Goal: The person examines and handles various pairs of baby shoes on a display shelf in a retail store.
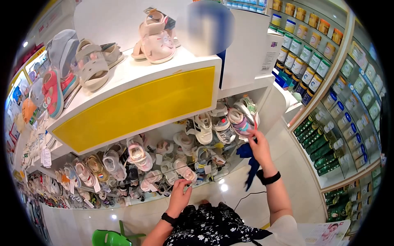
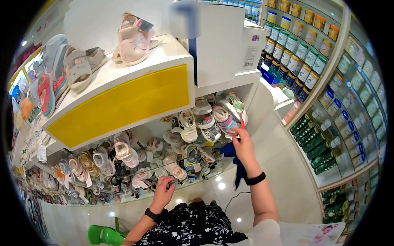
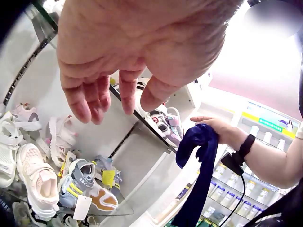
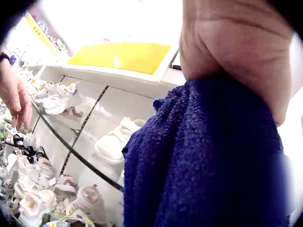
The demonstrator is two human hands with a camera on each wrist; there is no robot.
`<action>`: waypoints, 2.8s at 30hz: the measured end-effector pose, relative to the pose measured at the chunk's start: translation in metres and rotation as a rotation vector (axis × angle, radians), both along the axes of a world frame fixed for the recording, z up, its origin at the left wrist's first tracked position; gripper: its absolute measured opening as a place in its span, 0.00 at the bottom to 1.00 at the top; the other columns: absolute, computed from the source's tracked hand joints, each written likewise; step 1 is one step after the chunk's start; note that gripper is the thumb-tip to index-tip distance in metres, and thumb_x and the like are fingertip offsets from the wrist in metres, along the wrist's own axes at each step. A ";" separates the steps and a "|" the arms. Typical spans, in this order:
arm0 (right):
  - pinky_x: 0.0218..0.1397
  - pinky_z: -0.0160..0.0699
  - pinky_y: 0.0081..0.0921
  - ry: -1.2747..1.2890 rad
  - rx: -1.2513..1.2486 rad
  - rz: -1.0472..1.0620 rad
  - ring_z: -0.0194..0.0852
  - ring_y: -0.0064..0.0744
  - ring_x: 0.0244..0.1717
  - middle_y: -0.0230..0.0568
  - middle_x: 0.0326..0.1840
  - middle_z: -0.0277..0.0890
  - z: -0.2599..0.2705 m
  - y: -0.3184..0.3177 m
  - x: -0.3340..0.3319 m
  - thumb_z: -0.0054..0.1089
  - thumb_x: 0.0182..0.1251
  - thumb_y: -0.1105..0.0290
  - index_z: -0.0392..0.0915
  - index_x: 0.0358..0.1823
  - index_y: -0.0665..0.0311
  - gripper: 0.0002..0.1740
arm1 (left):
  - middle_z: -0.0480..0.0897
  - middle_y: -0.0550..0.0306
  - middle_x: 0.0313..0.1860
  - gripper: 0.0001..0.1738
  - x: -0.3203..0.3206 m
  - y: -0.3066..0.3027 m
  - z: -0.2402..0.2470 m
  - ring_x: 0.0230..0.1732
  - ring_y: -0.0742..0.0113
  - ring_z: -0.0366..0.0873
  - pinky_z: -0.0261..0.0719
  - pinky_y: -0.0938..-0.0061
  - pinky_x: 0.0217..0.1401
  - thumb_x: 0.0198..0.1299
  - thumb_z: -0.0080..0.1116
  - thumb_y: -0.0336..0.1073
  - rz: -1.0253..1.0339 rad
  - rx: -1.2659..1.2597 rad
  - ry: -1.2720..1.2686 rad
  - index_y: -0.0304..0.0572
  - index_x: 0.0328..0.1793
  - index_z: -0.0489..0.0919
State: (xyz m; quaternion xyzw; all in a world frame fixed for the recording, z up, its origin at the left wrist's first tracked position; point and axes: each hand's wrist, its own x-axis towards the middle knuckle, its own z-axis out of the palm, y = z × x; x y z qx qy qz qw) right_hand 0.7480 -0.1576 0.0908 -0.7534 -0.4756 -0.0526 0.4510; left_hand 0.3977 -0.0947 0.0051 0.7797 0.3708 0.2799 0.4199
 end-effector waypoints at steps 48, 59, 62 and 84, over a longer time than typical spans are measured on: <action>0.34 0.67 0.15 0.873 -0.147 0.561 0.69 0.14 0.31 0.25 0.26 0.72 0.048 -0.039 -0.057 0.67 0.60 0.72 0.71 0.41 0.64 0.13 | 0.58 0.40 0.73 0.55 0.121 -0.028 0.064 0.73 0.51 0.61 0.61 0.62 0.73 0.54 0.69 0.39 -0.204 -0.223 -0.318 0.37 0.78 0.43; 0.34 0.67 0.15 0.798 -0.298 0.599 0.70 0.14 0.29 0.27 0.25 0.74 0.039 -0.036 -0.087 0.59 0.66 0.73 0.77 0.51 0.63 0.13 | 0.73 0.37 0.64 0.45 0.028 0.001 0.045 0.45 0.51 0.80 0.82 0.65 0.41 0.66 0.28 0.74 -0.396 -1.561 -1.202 0.51 0.76 0.60; 0.37 0.69 0.17 0.677 -0.306 0.645 0.70 0.16 0.30 0.28 0.26 0.75 0.037 -0.024 -0.109 0.60 0.64 0.74 0.76 0.56 0.59 0.18 | 0.73 0.37 0.64 0.45 0.011 0.004 0.039 0.42 0.54 0.80 0.80 0.68 0.37 0.66 0.27 0.74 -0.355 -1.497 -1.158 0.50 0.76 0.61; 0.38 0.72 0.24 0.264 -0.162 0.265 0.71 0.24 0.32 0.34 0.29 0.74 0.075 0.074 -0.073 0.58 0.65 0.70 0.73 0.59 0.60 0.20 | 0.78 0.42 0.58 0.43 -0.080 0.027 0.038 0.39 0.58 0.82 0.78 0.73 0.29 0.69 0.25 0.71 -0.259 -1.338 -0.895 0.44 0.73 0.62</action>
